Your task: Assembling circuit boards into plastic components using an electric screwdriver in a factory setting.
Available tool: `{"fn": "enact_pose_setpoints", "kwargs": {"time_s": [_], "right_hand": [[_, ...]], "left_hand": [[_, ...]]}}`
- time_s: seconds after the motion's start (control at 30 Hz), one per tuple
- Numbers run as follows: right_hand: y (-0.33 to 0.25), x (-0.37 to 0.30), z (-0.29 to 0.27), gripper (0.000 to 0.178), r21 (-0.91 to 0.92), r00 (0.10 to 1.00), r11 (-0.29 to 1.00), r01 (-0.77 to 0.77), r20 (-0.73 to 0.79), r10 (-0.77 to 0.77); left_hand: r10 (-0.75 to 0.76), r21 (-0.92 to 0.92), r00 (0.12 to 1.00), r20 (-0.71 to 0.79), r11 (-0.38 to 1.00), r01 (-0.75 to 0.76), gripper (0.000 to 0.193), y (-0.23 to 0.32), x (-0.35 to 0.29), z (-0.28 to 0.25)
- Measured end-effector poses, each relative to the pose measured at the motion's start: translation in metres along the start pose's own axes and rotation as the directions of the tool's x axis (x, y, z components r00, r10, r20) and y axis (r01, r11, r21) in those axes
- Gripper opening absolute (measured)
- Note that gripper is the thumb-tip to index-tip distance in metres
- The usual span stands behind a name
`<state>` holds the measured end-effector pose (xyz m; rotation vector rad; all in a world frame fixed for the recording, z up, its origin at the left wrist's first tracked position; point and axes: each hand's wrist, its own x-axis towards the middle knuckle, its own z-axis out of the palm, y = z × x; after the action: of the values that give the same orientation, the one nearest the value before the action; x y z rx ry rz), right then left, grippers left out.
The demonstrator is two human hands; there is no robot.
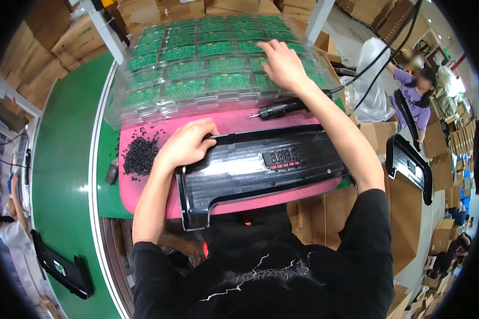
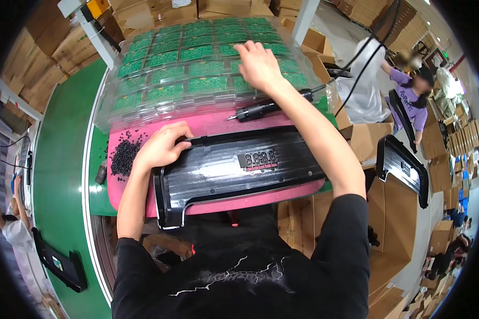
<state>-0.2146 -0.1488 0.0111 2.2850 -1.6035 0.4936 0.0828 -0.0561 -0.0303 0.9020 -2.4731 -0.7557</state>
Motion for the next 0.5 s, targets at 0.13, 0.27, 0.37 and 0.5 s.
{"fn": "enact_pose_setpoints", "kwargs": {"time_s": [0.13, 0.27, 0.37, 0.5], "right_hand": [[0.023, 0.036, 0.051, 0.062, -0.033, 0.997, 0.997, -0.071, 0.019, 0.072], [0.03, 0.056, 0.074, 0.064, -0.025, 0.998, 0.998, 0.051, 0.042, -0.049], [0.021, 0.065, 0.068, 0.075, -0.079, 0.988, 0.997, 0.025, 0.156, -0.013], [0.025, 0.063, 0.066, 0.066, -0.062, 0.997, 0.996, 0.056, 0.051, -0.053]], "left_hand": [[-0.072, 0.007, 0.989, -0.126, 0.997, 0.074, 0.023, 0.0, 0.005, 0.001], [-0.062, -0.016, 0.996, -0.067, 0.998, 0.061, 0.024, -0.001, 0.005, 0.0], [-0.097, -0.023, 0.995, -0.032, 0.995, 0.096, 0.025, -0.003, -0.001, -0.007], [-0.082, -0.035, 0.996, 0.017, 0.996, 0.083, 0.024, -0.009, -0.005, -0.012]]}}
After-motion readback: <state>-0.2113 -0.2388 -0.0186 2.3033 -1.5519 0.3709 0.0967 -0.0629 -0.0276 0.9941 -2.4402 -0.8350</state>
